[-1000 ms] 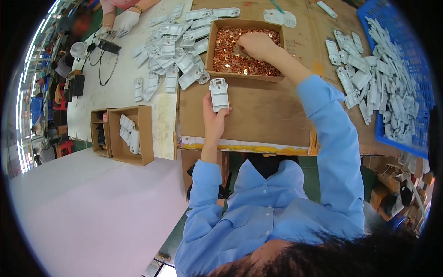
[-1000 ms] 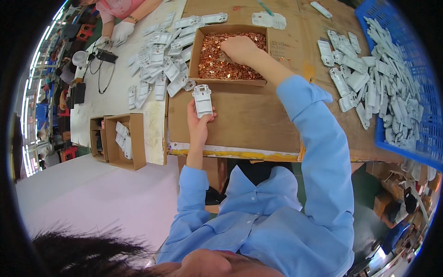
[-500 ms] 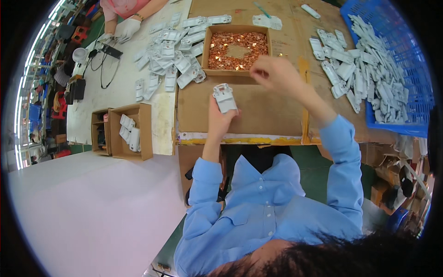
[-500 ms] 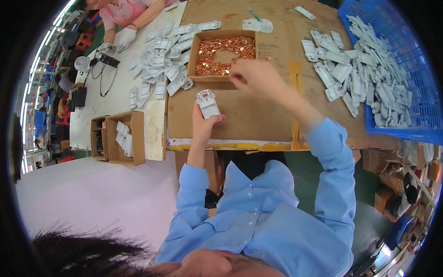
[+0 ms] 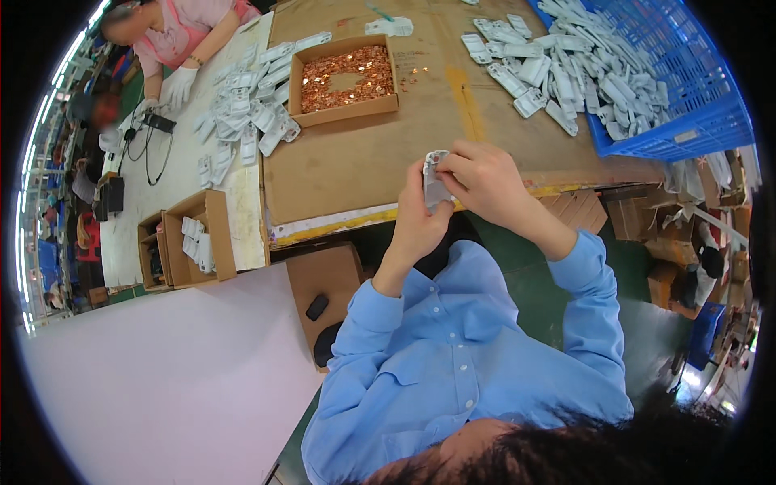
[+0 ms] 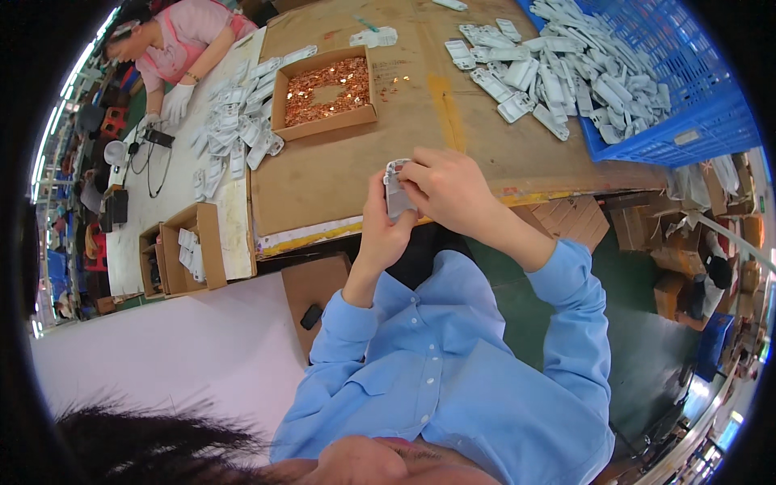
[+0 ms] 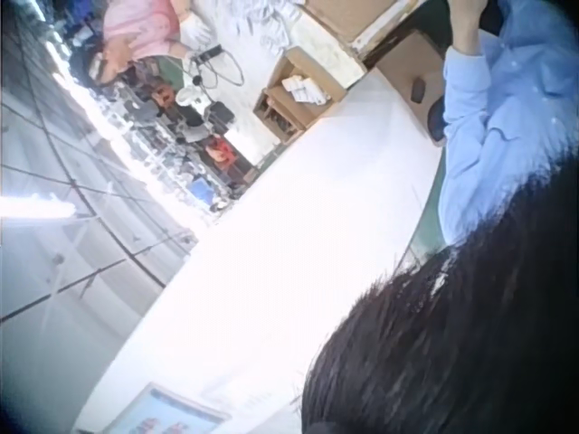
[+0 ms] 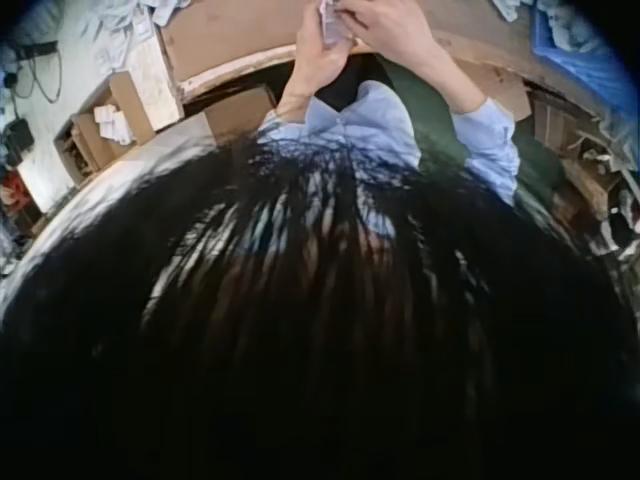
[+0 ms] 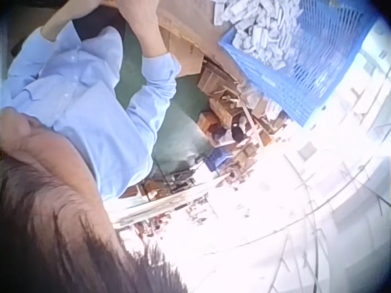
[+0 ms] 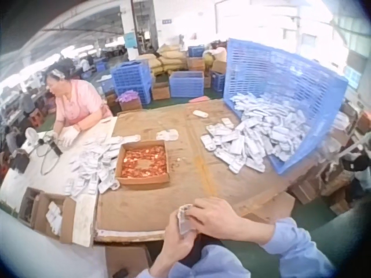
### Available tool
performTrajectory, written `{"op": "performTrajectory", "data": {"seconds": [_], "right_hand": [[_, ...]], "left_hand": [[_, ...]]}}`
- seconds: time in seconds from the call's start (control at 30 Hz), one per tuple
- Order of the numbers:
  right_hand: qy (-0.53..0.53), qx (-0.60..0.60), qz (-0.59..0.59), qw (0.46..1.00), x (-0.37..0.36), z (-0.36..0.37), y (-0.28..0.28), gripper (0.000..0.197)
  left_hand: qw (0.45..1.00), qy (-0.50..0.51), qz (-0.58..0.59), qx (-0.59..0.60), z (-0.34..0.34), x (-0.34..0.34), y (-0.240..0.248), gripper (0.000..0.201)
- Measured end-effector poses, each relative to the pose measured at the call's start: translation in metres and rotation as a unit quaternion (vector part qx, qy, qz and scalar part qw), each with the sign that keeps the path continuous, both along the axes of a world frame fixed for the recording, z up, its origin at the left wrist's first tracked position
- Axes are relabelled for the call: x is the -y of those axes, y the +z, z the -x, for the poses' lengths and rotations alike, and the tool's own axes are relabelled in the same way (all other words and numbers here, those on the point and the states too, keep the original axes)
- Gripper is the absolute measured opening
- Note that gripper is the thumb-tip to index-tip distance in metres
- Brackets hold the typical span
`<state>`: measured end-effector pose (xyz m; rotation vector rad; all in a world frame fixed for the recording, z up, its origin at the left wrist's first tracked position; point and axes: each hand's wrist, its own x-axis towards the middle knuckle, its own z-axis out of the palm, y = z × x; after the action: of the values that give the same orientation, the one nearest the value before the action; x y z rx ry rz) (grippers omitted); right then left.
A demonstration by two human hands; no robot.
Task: Assembling small metal components into white plastic electrical switch or socket housings.
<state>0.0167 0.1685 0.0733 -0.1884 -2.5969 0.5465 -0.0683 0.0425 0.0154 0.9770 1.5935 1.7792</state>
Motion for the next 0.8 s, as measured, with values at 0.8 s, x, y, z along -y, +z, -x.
{"op": "performTrajectory", "data": {"seconds": [0.8], "right_hand": [[-0.095,0.008,0.254,0.963,0.015,-0.055,-0.016,0.022]], "left_hand": [[0.99,-0.016,0.075,0.115,-0.043,0.008,0.011,0.028]]}}
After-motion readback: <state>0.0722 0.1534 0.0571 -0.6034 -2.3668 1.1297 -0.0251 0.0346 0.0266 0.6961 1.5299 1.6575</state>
